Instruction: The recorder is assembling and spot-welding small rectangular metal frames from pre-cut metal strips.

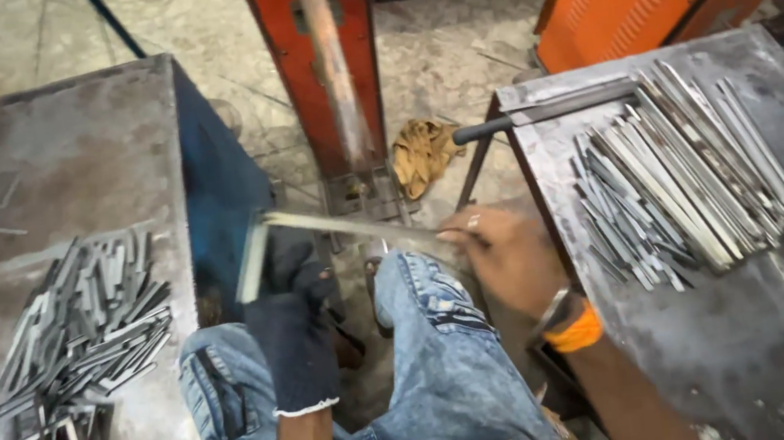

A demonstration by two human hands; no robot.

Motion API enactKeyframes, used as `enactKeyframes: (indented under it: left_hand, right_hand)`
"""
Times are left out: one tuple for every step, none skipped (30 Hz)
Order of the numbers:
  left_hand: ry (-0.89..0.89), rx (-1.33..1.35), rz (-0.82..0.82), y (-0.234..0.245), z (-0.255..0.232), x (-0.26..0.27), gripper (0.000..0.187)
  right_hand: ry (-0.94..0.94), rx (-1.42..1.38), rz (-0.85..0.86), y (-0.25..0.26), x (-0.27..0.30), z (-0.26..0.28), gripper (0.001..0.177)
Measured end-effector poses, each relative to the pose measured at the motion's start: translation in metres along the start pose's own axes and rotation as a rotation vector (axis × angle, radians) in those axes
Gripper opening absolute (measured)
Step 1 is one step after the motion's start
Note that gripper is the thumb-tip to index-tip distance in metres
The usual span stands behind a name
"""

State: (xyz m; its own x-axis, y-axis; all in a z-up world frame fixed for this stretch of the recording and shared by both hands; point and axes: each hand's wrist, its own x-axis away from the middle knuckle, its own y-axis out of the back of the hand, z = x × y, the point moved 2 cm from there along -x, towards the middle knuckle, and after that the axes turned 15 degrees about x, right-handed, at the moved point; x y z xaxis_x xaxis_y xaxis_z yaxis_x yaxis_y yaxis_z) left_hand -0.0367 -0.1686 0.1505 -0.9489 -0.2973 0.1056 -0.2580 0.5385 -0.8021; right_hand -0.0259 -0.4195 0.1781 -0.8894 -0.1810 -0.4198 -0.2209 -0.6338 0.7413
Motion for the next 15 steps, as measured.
enactKeyframes:
  left_hand:
    - [0.017,-0.001,0.004,0.01,0.015,0.002,0.062]
    - [0.006,-0.193,0.137,0.017,0.03,0.004,0.051]
    - [-0.006,-0.383,0.274,0.023,0.045,0.007,0.043]
    - [0.009,-0.383,0.285,0.028,0.054,0.007,0.043]
    - [0.004,-0.431,0.199,0.035,0.062,0.007,0.027]
    - [0.006,-0.483,0.115,0.042,0.071,0.007,0.019]
    - [0.026,-0.485,0.13,0.034,0.069,0.007,0.019]
    - [0.04,-0.391,0.056,0.029,0.066,0.008,0.019]
    - [0.054,-0.298,-0.019,0.024,0.064,0.008,0.019]
    - [0.075,-0.304,-0.009,0.019,0.07,0.01,0.019]
    - [0.092,-0.337,0.092,0.013,0.076,0.011,0.02]
    - [0.106,-0.367,0.192,0.007,0.083,0.013,0.023]
    - [0.124,-0.368,0.2,0.006,0.094,0.015,0.023]
    - [0.183,-0.375,0.26,0.005,0.107,0.018,0.02]
    - [0.243,-0.381,0.32,0.004,0.119,0.022,0.018]
  right_hand:
    - [-0.015,0.008,-0.002,-0.009,0.004,0.006,0.014]
    - [-0.013,-0.005,0.016,-0.019,0.006,0.012,0.014]
    - [-0.01,-0.018,0.035,-0.028,0.008,0.017,0.014]
    - [-0.026,-0.01,0.028,-0.027,0.009,0.019,0.014]
    - [0.028,-0.017,0.028,-0.025,0.009,0.022,0.013]
    - [0.076,-0.022,0.028,-0.023,0.01,0.025,0.013]
    - [0.055,-0.013,0.02,-0.019,0.011,0.016,0.013]
    - [0.062,0.024,0.013,-0.015,0.014,0.008,0.012]
    - [0.069,0.061,0.007,-0.011,0.017,0.0,0.013]
    - [0.047,0.069,0.002,-0.011,0.023,-0.006,0.013]
    - [0.005,0.091,0.003,-0.011,0.029,-0.012,0.012]
    - [-0.032,0.113,0.005,-0.011,0.033,-0.018,0.012]
    - [-0.05,0.12,0.002,-0.013,0.04,-0.023,0.012]
    - [-0.078,0.101,-0.005,-0.015,0.046,-0.029,0.011]
    - [-0.105,0.083,-0.012,-0.017,0.052,-0.034,0.012]
